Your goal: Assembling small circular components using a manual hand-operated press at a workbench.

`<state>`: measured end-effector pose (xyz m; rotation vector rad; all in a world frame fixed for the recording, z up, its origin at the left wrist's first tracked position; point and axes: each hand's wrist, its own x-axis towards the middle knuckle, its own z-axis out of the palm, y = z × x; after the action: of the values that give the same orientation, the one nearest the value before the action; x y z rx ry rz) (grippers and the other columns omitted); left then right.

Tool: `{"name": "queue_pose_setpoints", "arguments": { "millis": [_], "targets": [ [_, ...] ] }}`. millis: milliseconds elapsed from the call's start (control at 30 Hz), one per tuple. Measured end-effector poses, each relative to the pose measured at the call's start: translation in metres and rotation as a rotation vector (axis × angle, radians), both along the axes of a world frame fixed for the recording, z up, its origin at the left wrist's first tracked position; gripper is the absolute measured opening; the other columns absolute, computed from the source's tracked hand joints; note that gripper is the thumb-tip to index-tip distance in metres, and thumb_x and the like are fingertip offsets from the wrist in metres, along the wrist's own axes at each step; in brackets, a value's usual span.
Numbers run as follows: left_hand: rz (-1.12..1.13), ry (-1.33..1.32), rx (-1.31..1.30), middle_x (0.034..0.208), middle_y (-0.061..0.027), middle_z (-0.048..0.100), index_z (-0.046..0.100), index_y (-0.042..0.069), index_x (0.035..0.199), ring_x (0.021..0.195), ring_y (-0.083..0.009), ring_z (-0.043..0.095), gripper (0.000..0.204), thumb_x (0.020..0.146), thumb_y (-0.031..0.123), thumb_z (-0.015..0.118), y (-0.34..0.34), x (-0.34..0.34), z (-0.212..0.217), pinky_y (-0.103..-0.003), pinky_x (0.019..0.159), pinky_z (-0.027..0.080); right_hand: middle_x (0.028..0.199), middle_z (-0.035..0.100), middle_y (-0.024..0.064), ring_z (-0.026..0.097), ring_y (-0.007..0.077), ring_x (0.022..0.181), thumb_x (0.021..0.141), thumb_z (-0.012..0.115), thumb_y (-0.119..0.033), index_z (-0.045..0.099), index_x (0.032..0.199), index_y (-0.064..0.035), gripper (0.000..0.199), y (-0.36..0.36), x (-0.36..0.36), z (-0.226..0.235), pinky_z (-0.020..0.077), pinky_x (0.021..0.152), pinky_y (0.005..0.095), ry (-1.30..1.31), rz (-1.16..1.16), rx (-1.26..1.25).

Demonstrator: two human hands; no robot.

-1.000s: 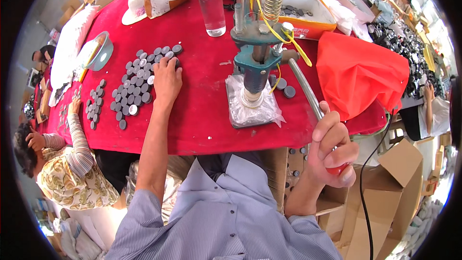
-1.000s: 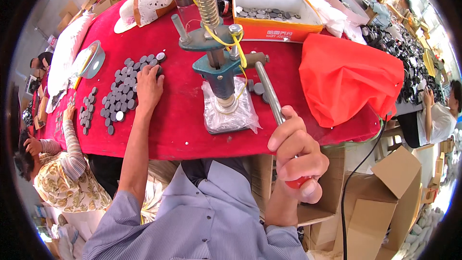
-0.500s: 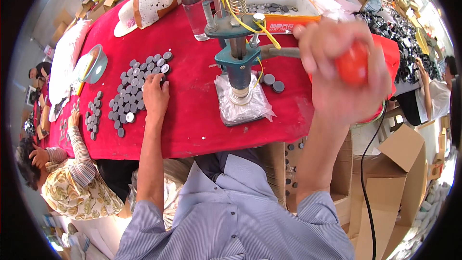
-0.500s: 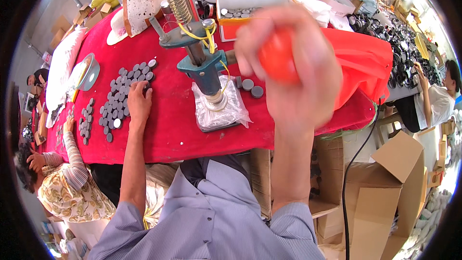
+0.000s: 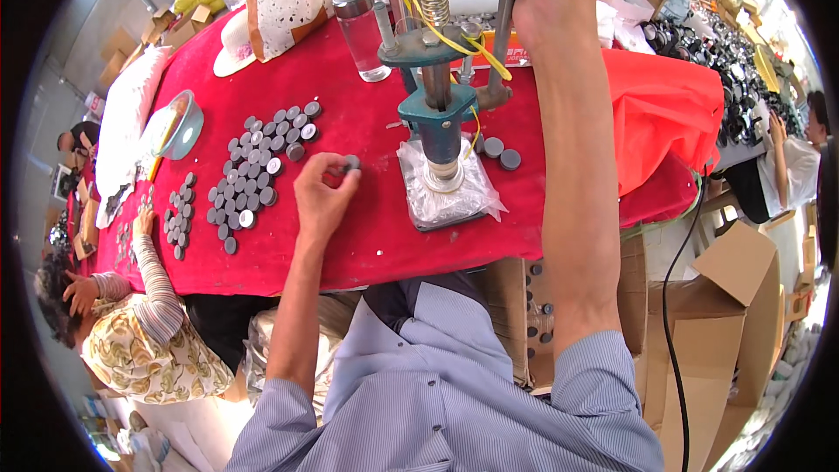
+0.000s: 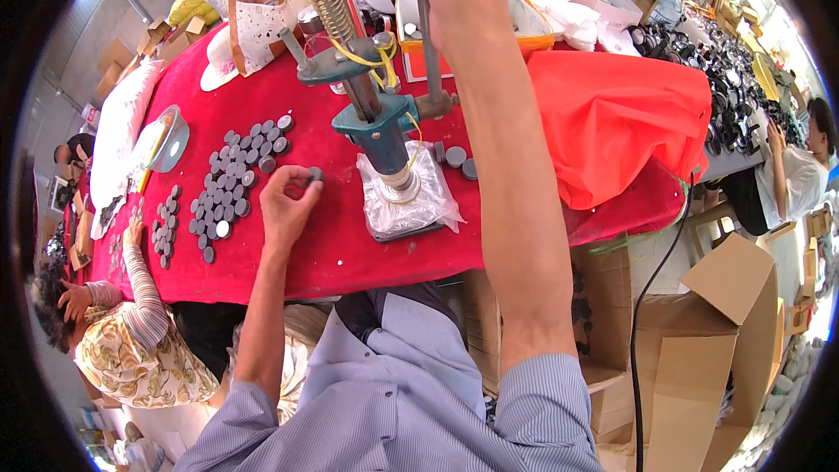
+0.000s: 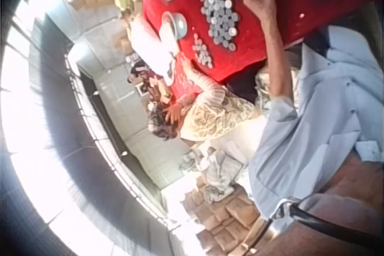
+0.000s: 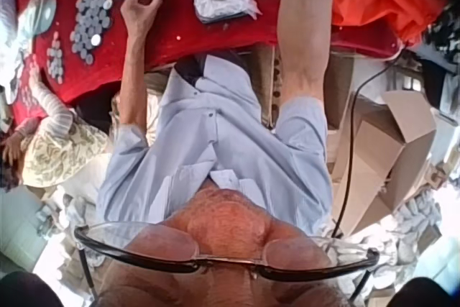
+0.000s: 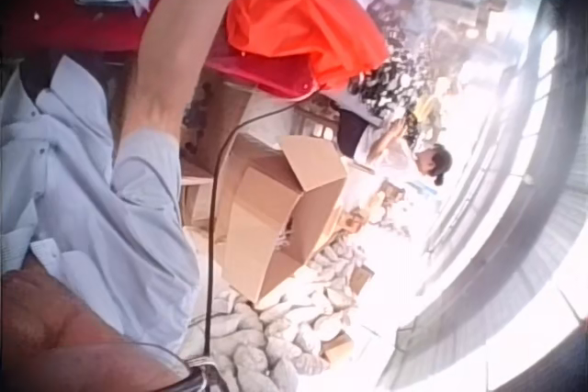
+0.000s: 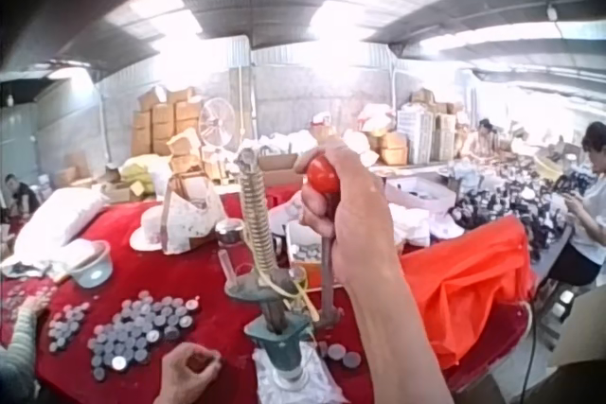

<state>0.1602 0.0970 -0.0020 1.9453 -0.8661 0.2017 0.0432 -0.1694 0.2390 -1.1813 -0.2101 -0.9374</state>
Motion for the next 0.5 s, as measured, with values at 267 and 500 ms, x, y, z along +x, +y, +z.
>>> {"name": "queue_pose_setpoints", "arguments": {
  "millis": [267, 500],
  "targets": [
    [-0.288, 0.086, -0.021, 0.093, -0.0083, 0.069, 0.060, 0.000, 0.104, 0.082, -0.0134, 0.066, 0.038, 0.073, 0.002, 0.083, -0.052, -0.078, 0.033, -0.029, 0.078, 0.055, 0.062, 0.043, -0.0018, 0.033, 0.0062, 0.049, 0.105, 0.049, -0.040, 0.057, 0.095, -0.0048, 0.038, 0.000, 0.000, -0.004, 0.0328, 0.050, 0.0204, -0.007, -0.007, 0.030],
    [-0.257, 0.111, -0.084, 0.099, -0.0113, 0.070, 0.054, 0.000, 0.116, 0.080, -0.0168, 0.067, 0.052, 0.073, 0.004, 0.084, -0.081, -0.083, 0.028, -0.030, 0.074, 0.055, 0.062, 0.043, -0.0012, 0.034, 0.0066, 0.049, 0.105, 0.049, -0.041, 0.056, 0.096, -0.0045, 0.038, 0.009, -0.015, -0.003, 0.0343, 0.051, 0.0211, -0.021, -0.013, 0.059]
  ]
}}
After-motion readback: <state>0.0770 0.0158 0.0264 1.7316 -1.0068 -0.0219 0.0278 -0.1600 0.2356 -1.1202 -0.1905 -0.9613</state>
